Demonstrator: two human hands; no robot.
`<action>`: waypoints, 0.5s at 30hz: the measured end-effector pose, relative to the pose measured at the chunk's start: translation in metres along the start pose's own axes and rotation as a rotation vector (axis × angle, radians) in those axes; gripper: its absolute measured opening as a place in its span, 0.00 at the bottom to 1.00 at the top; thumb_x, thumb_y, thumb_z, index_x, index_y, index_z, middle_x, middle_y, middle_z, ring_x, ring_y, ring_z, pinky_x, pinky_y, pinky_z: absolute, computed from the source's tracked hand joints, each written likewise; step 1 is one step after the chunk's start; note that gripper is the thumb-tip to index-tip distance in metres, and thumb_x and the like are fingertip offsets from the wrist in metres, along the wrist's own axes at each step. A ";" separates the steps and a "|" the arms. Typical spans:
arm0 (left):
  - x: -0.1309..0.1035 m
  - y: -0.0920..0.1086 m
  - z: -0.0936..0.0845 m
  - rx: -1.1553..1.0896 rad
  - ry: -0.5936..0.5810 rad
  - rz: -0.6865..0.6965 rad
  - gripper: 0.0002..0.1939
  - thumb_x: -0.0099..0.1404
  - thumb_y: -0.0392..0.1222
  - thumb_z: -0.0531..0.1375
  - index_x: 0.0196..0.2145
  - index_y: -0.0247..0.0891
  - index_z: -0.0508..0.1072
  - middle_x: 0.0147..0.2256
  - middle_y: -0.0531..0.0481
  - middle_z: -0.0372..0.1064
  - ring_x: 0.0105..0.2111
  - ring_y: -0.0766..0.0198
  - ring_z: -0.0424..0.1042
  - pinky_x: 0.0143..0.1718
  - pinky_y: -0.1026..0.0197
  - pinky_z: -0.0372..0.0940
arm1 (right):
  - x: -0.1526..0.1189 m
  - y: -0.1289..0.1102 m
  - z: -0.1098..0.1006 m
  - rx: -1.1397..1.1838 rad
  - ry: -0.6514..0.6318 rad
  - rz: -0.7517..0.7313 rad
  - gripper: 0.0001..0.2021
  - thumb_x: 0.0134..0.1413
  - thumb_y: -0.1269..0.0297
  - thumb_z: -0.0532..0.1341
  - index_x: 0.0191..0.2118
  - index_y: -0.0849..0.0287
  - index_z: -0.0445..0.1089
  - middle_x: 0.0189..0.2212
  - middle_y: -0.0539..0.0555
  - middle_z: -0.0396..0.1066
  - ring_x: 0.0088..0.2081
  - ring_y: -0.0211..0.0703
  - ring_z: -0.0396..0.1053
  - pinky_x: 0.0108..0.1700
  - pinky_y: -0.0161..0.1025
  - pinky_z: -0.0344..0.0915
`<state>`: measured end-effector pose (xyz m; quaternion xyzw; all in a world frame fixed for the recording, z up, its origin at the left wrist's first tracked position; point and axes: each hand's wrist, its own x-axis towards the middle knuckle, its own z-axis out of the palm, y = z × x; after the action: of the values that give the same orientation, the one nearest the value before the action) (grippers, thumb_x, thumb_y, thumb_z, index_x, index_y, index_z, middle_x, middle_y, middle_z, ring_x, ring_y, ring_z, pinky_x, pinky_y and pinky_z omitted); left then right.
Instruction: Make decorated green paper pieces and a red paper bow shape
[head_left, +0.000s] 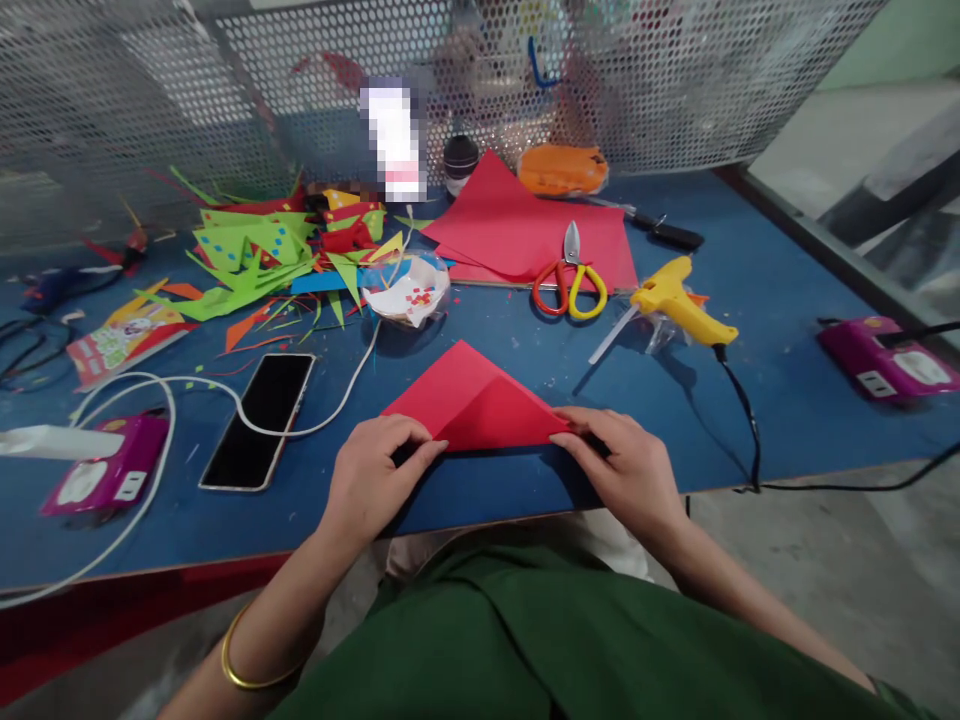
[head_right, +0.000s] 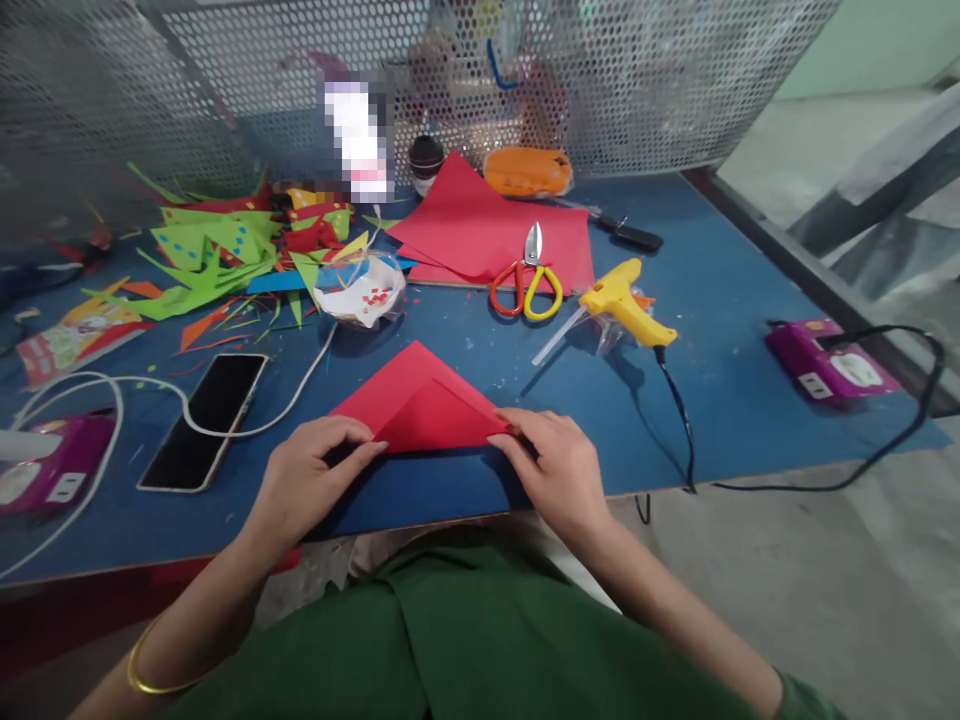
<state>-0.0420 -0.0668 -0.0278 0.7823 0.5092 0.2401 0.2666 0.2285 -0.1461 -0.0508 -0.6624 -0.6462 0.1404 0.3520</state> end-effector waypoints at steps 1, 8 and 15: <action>0.001 0.000 0.000 0.029 -0.016 -0.006 0.12 0.64 0.50 0.64 0.25 0.44 0.75 0.29 0.52 0.77 0.32 0.57 0.72 0.41 0.55 0.60 | 0.001 -0.001 0.000 -0.008 -0.001 0.016 0.14 0.65 0.54 0.59 0.45 0.55 0.78 0.36 0.54 0.81 0.36 0.47 0.77 0.40 0.44 0.70; 0.002 0.003 -0.001 0.172 -0.044 -0.036 0.12 0.65 0.48 0.63 0.26 0.42 0.73 0.35 0.52 0.75 0.35 0.60 0.72 0.40 0.56 0.61 | 0.009 -0.001 0.000 -0.081 -0.059 0.051 0.14 0.64 0.56 0.60 0.50 0.58 0.74 0.35 0.53 0.81 0.35 0.49 0.77 0.38 0.46 0.69; 0.007 0.012 -0.001 0.243 -0.085 -0.042 0.07 0.67 0.47 0.60 0.36 0.43 0.75 0.36 0.53 0.75 0.34 0.60 0.72 0.37 0.58 0.62 | 0.011 0.000 -0.001 -0.109 -0.052 0.020 0.15 0.63 0.60 0.62 0.52 0.61 0.70 0.33 0.51 0.81 0.33 0.48 0.77 0.36 0.44 0.69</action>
<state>-0.0322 -0.0643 -0.0185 0.8077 0.5388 0.1375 0.1960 0.2308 -0.1356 -0.0474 -0.6833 -0.6551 0.1257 0.2969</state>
